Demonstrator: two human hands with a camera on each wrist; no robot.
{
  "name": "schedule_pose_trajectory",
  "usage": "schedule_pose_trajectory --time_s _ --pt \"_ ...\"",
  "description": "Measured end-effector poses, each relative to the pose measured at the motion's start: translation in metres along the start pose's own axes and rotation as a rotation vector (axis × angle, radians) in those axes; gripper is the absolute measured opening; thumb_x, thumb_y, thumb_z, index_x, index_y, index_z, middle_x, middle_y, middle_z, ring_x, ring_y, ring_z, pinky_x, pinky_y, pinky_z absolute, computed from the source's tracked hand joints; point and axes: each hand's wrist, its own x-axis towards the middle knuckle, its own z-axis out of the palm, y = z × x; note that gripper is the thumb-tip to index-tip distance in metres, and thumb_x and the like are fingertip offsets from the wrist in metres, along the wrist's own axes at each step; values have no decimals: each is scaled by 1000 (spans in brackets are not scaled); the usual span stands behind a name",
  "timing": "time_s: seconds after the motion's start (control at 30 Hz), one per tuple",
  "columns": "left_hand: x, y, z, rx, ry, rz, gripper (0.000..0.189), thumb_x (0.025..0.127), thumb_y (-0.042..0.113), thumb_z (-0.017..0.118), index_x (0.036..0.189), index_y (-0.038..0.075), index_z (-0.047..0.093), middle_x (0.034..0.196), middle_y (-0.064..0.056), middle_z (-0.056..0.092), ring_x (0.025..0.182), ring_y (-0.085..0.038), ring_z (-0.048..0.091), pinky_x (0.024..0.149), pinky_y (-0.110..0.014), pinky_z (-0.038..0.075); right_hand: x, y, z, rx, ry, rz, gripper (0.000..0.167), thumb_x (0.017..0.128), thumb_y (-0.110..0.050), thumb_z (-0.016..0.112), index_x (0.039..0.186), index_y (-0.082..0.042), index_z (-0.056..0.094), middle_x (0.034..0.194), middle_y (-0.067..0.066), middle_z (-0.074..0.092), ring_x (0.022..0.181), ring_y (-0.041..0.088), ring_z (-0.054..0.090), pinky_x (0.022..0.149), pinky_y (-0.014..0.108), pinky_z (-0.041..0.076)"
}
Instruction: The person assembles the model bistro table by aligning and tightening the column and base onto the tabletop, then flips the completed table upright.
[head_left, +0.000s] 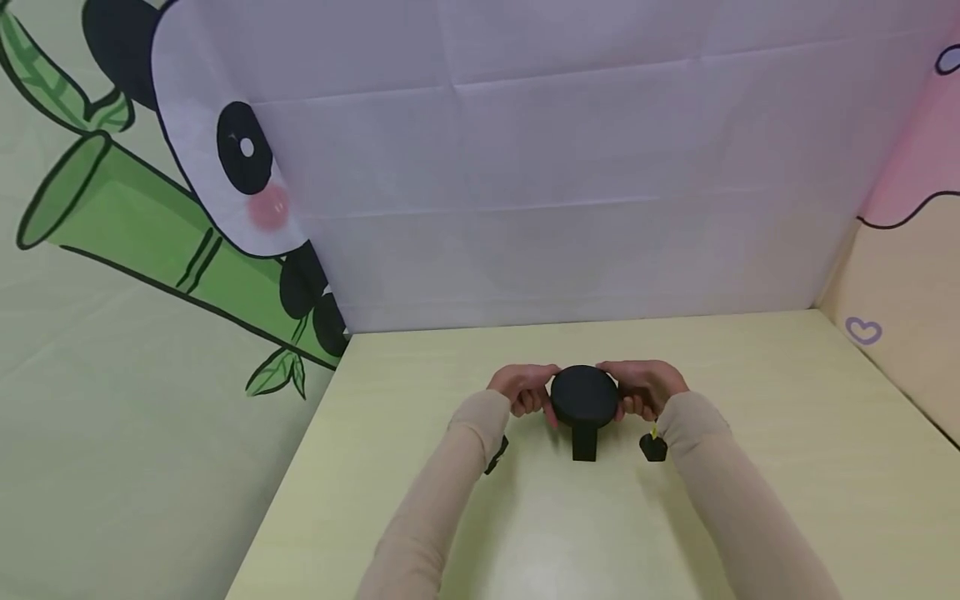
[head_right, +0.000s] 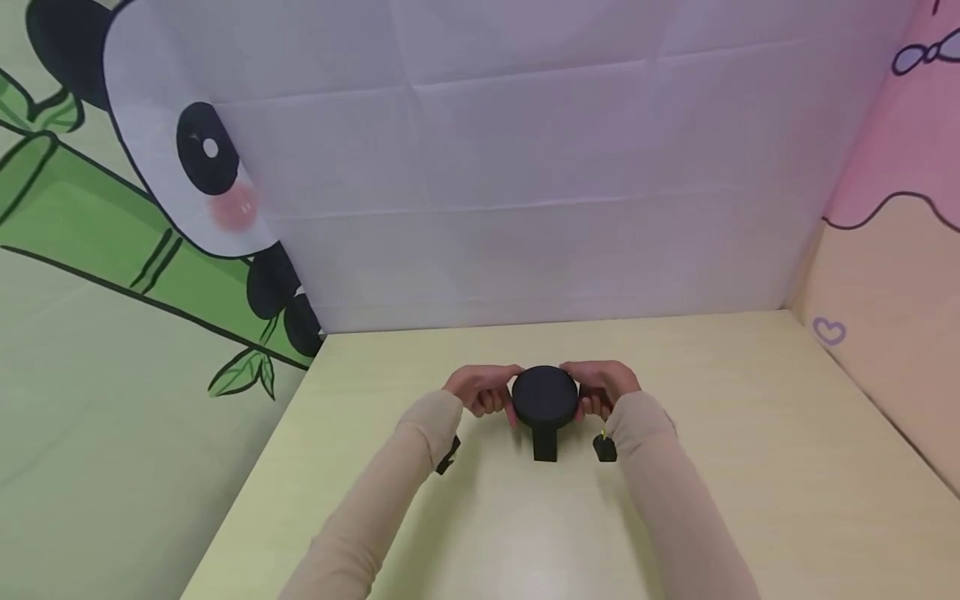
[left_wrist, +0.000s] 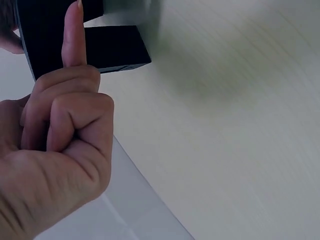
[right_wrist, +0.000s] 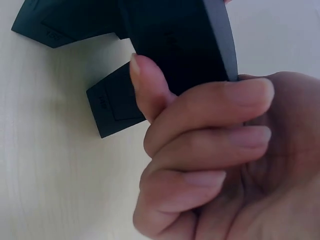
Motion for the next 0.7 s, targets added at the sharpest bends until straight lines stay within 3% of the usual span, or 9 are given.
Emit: schedule_pose_trajectory --time_s 0.43,0.7 --pt "-1 0 -2 -12 6 -5 79 103 55 43 87 -15 76 46 6 31 37 -3 18 36 -19 18 3 -4 0 -29 -20 14 81 101 -67 33 68 -5 73 53 -6 47 47 2 35 47 16 29" --pt "2 -2 -3 11 41 34 79 102 55 43 87 -14 77 45 5 33 38 -3 17 37 -19 17 7 -6 -2 -49 -33 23 77 100 -63 33 67 -5 72 53 -6 44 46 3 33 47 17 28"
